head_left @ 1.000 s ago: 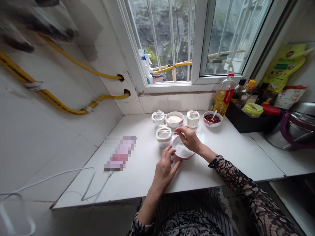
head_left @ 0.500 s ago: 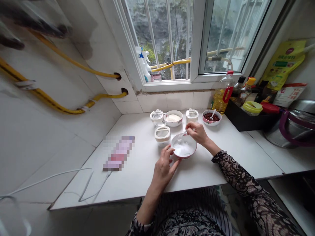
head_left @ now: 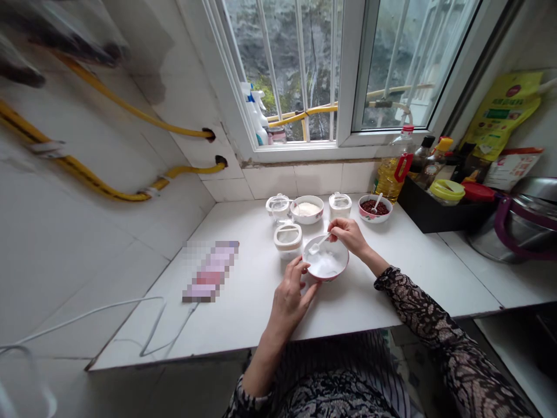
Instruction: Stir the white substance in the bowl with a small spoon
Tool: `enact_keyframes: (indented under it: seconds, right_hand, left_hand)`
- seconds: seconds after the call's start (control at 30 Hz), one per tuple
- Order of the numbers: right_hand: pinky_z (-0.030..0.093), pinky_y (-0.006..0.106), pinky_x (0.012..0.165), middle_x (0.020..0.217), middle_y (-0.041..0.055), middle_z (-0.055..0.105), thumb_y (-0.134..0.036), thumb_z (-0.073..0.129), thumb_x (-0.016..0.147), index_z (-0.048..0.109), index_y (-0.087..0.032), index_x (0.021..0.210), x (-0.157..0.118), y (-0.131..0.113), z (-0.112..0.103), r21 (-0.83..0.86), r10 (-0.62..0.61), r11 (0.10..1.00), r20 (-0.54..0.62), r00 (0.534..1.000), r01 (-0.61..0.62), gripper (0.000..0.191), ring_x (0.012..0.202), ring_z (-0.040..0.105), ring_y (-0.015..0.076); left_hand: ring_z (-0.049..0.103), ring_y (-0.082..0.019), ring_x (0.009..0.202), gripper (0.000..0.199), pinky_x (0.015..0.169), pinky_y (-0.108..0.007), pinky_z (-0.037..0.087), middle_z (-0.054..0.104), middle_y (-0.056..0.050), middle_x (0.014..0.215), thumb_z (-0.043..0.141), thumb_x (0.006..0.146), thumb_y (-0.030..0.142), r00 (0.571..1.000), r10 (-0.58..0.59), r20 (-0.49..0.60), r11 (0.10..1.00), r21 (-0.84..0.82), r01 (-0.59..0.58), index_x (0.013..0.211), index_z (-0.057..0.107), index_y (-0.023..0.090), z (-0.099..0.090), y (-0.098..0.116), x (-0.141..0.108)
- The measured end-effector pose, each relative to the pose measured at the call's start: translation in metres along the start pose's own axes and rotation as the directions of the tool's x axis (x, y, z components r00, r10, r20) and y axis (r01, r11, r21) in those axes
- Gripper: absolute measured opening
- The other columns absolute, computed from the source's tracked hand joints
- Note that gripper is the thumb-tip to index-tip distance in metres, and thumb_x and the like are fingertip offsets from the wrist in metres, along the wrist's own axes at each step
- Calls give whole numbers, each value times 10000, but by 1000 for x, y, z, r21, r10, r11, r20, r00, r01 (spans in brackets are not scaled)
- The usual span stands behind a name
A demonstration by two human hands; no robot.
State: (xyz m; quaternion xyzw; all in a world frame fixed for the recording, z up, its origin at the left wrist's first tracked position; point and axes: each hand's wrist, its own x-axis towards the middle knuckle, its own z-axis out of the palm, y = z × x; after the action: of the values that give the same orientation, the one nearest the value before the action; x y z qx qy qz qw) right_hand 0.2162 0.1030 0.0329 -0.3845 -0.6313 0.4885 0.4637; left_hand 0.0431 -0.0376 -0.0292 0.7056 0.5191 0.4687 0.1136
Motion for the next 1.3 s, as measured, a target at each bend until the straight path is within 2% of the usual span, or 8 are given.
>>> enact_keyframes:
  seconds: [0.23, 0.47, 0.57, 0.63, 0.73, 0.83, 1.03, 1.3]
  right_hand:
    - [483, 234, 501, 441, -20, 611, -197, 555, 563, 622, -183, 573, 2, -6, 0, 149, 96, 984, -3, 995, -95, 69, 431, 549, 116]
    - [515, 255, 546, 591, 15, 702, -266, 633, 666, 625, -181, 720, -1, -13, 11, 200, 57, 978, -20, 998, -52, 101, 539, 621, 141]
    - [532, 266, 601, 725, 33, 736, -331, 609, 790, 602, -196, 841, -4, -13, 21, 102, -72, 992, -46, 996, 77, 144, 672, 685, 166]
    - [552, 319, 734, 822, 52, 746, -312, 561, 870, 593, -205, 896, -7, -11, 26, -71, -243, 968, -21, 970, 241, 115, 773, 708, 182]
    - [467, 430, 995, 852, 59, 749, -216, 509, 927, 605, -207, 874, -11, -9, 31, -372, -481, 781, 155, 863, 502, 110, 799, 700, 182]
    - [412, 455, 1057, 827, 47, 749, -179, 491, 939, 621, -211, 855, -12, -10, 31, -467, -547, 660, 237, 803, 588, 157, 771, 684, 176]
    - [534, 334, 751, 801, 48, 729, -246, 536, 886, 626, -207, 880, -10, -19, 11, -298, -381, 886, -26, 924, 356, 98, 768, 695, 196]
    - [437, 248, 594, 583, -17, 631, -143, 500, 732, 625, -194, 729, -4, -14, -20, -453, -291, 845, 55, 955, 284, 135, 558, 583, 136]
  left_hand:
    - [681, -233, 1064, 347, 684, -302, 652, 553, -124, 1336, 636, 867, 198, 1000, 5, -5, 1000, 9, -5, 1192, 523, 235, 1, 0, 0]
    - [696, -234, 1033, 341, 660, -297, 650, 562, -137, 1328, 647, 861, 194, 1000, 16, -16, 999, 31, -16, 1178, 527, 225, 1, -1, 0]
    - [693, -230, 1038, 341, 673, -298, 651, 560, -134, 1332, 640, 862, 185, 1000, 13, -17, 999, 32, -13, 1181, 524, 224, 1, 0, 0]
    - [693, -227, 1034, 345, 679, -301, 652, 555, -130, 1336, 636, 864, 184, 1000, 9, -22, 1000, 25, -8, 1186, 520, 227, 2, 0, 0]
    - [694, -223, 1028, 354, 675, -296, 651, 552, -126, 1334, 641, 862, 181, 1000, 4, -24, 1000, 19, -4, 1190, 516, 229, 3, 0, -1]
    - [689, -221, 1037, 350, 678, -292, 650, 547, -126, 1338, 641, 864, 183, 1000, 5, -28, 1000, 20, -4, 1188, 517, 229, 3, -1, -1]
    - [687, -230, 1044, 336, 673, -301, 651, 548, -132, 1346, 633, 871, 201, 1000, 11, -16, 1000, 21, -11, 1186, 521, 229, 1, 0, 0]
    - [685, -237, 1045, 343, 667, -308, 653, 555, -137, 1338, 646, 864, 204, 1000, 11, -15, 1000, 11, -10, 1185, 529, 225, 1, -1, 0]
